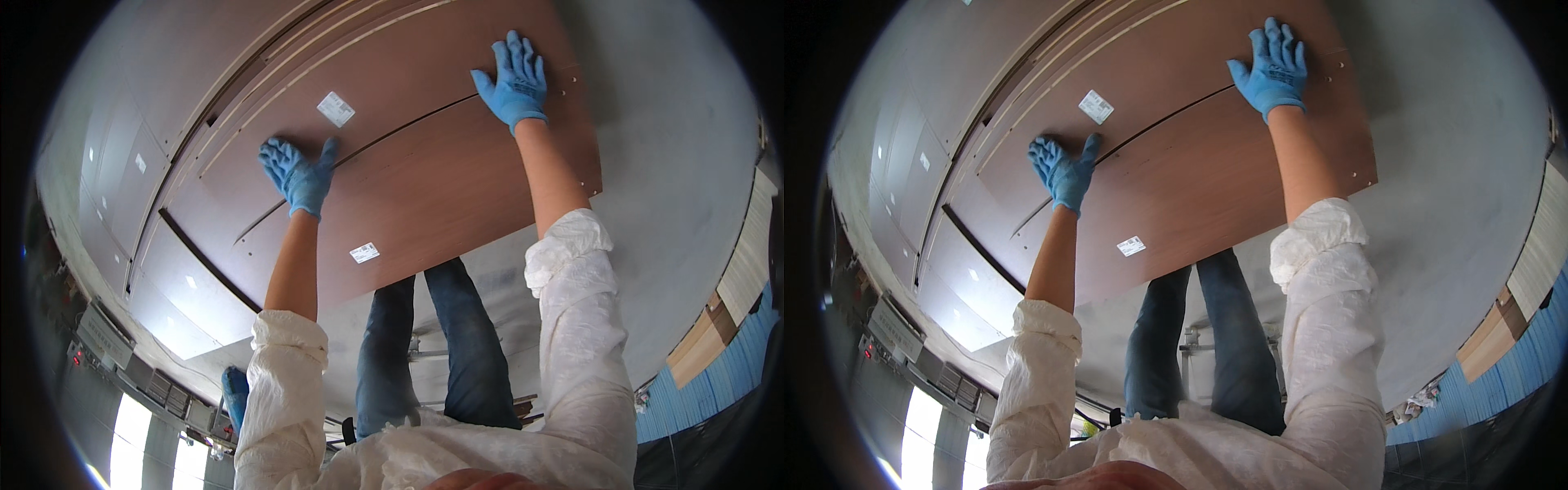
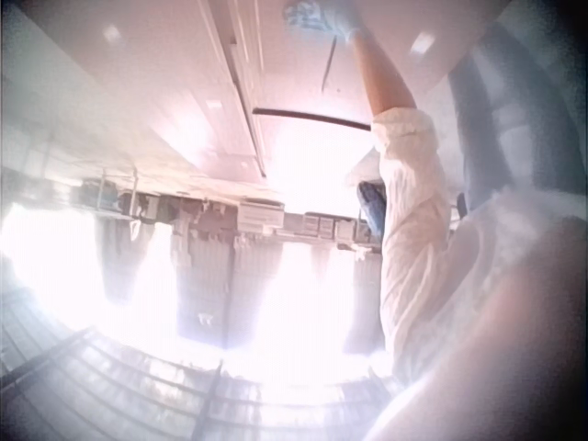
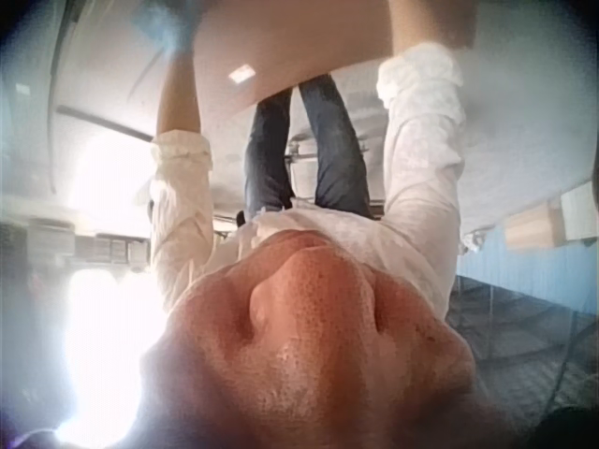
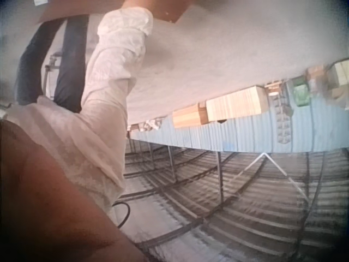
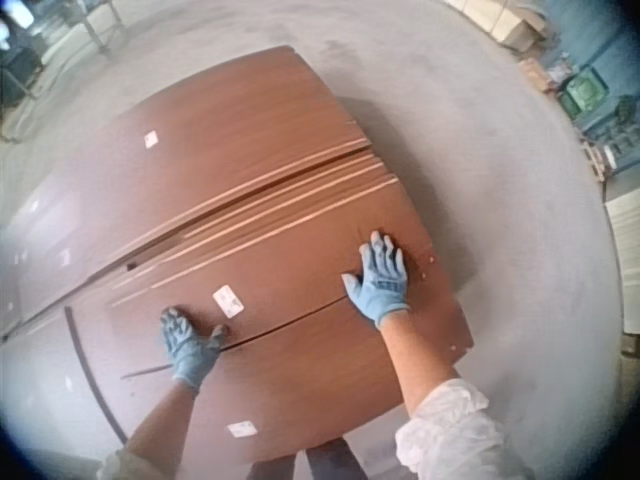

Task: The person wipes a curved wooden panel with a cloth, applies a brown filler from a tube into pre-drilled holes, and then stacks the panel with others. The person repeats the wiping and stacking process on additional panels.

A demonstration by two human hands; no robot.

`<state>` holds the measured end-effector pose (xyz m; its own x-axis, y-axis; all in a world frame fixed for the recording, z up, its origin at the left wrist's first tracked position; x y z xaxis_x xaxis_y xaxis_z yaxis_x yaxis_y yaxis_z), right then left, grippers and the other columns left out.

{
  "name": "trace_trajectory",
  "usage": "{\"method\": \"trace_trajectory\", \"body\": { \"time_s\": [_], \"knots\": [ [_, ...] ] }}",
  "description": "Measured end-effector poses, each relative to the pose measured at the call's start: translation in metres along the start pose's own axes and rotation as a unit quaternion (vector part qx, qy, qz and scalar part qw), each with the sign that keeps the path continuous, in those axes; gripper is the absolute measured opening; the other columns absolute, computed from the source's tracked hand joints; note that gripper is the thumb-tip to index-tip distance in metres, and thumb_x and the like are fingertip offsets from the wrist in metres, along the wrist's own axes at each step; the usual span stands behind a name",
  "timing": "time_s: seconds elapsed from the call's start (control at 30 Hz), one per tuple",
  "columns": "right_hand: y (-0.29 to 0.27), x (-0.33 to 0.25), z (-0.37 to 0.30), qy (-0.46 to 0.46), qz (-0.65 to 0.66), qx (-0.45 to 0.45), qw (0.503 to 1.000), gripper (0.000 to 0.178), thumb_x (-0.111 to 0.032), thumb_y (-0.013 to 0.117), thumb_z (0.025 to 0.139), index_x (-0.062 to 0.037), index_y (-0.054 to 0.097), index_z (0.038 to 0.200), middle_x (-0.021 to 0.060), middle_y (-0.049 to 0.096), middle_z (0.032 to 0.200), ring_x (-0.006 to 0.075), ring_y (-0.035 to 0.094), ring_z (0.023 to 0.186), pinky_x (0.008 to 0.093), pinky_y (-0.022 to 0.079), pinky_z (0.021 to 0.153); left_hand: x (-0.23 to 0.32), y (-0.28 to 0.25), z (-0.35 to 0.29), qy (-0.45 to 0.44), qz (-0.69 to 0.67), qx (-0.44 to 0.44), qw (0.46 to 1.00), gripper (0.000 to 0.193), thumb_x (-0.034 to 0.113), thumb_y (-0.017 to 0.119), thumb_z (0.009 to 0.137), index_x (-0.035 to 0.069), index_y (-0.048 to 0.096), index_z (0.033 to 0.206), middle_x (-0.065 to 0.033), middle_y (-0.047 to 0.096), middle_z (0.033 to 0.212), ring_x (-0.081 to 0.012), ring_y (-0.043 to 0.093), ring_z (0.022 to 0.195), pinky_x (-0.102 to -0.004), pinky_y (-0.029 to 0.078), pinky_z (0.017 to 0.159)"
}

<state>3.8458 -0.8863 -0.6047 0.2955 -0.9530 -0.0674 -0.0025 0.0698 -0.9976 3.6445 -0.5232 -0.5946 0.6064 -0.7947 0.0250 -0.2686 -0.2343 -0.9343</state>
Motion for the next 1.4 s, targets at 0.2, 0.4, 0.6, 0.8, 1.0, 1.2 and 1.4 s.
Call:
{"method": "trace_trajectory", "body": {
  "time_s": [0.2, 0.4, 0.6, 0.8, 1.0, 1.2, 1.4],
  "knots": [
    [0.009, 0.003, -0.001, -0.018, -0.023, 0.004, 1.000, 0.069, -0.055, 0.064, 0.093, -0.0169, 0.049, 0.148, 0.0141, 0.033, 0.167, 0.0385, 0.030, 0.153, 0.0613, 0.026, 0.122, 0.000, 0.000, -0.003, 0.024, -0.020, 0.059, 0.998, 0.123, 0.074, 0.068, 0.085, -0.012, 0.019, 0.159, -0.0308, 0.015, 0.168, -0.0436, 0.008, 0.158, -0.0459, 0.006, 0.130],
    [0.015, 0.010, 0.000, -0.028, -0.058, -0.006, 0.998, 0.072, -0.062, 0.052, 0.098, -0.0193, 0.041, 0.155, 0.0101, 0.024, 0.171, 0.0346, 0.021, 0.157, 0.0570, 0.022, 0.126, 0.005, -0.001, -0.008, 0.058, -0.075, 0.112, 0.989, 0.105, 0.063, 0.079, 0.082, -0.011, 0.041, 0.145, -0.0273, 0.044, 0.149, -0.0434, 0.040, 0.140, -0.0472, 0.032, 0.119],
    [0.017, 0.013, 0.001, -0.029, -0.079, -0.017, 0.996, 0.072, -0.063, 0.050, 0.099, -0.0183, 0.042, 0.155, 0.0106, 0.024, 0.171, 0.0331, 0.020, 0.158, 0.0570, 0.022, 0.126, 0.004, -0.006, -0.009, -0.010, -0.187, -0.010, 0.982, 0.131, 0.063, 0.077, 0.084, -0.010, 0.000, 0.161, -0.0306, 0.005, 0.170, -0.0421, 0.007, 0.159, -0.0432, 0.014, 0.129],
    [0.019, 0.013, 0.001, -0.032, -0.076, -0.014, 0.996, 0.073, -0.064, 0.050, 0.099, -0.0182, 0.042, 0.155, 0.0104, 0.024, 0.171, 0.0330, 0.020, 0.158, 0.0568, 0.022, 0.126, 0.003, -0.006, -0.012, 0.001, -0.160, 0.004, 0.987, 0.130, 0.062, 0.075, 0.085, -0.010, -0.002, 0.161, -0.0324, 0.000, 0.170, -0.0432, 0.000, 0.160, -0.0439, 0.009, 0.130],
    [0.021, 0.016, 0.001, -0.035, -0.081, -0.017, 0.996, 0.074, -0.064, 0.048, 0.099, -0.0181, 0.040, 0.156, 0.0100, 0.022, 0.172, 0.0328, 0.019, 0.158, 0.0559, 0.021, 0.126, 0.001, 0.000, -0.014, -0.003, -0.147, 0.013, 0.989, 0.129, 0.063, 0.073, 0.085, -0.012, 0.001, 0.161, -0.0323, 0.001, 0.170, -0.0433, 0.002, 0.160, -0.0446, 0.009, 0.130],
    [0.020, 0.016, 0.001, -0.036, -0.085, -0.023, 0.995, 0.075, -0.065, 0.047, 0.099, -0.0179, 0.040, 0.157, 0.0095, 0.021, 0.172, 0.0322, 0.018, 0.159, 0.0554, 0.021, 0.127, 0.001, 0.001, -0.015, 0.008, -0.179, 0.022, 0.984, 0.129, 0.065, 0.072, 0.085, -0.012, 0.002, 0.160, -0.0328, 0.003, 0.170, -0.0454, 0.002, 0.159, -0.0462, 0.008, 0.130],
    [0.020, 0.016, 0.001, -0.028, -0.119, -0.040, 0.992, 0.076, -0.066, 0.045, 0.100, -0.0187, 0.038, 0.159, 0.0089, 0.020, 0.173, 0.0316, 0.017, 0.159, 0.0552, 0.020, 0.127, 0.004, -0.004, -0.019, 0.009, -0.075, 0.031, 0.997, 0.126, 0.068, 0.069, 0.086, -0.013, 0.008, 0.160, -0.0356, 0.009, 0.168, -0.0467, 0.003, 0.159, -0.0484, 0.006, 0.130]
  ]
}}
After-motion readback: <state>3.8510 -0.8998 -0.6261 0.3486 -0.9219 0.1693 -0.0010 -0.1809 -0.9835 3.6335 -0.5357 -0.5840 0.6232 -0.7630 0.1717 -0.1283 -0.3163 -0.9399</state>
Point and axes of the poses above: each hand's wrist, its own z-axis towards the middle knuckle, its own y-axis out of the palm, x = y × z, the point moved 1 cm from there along z, towards the middle knuckle
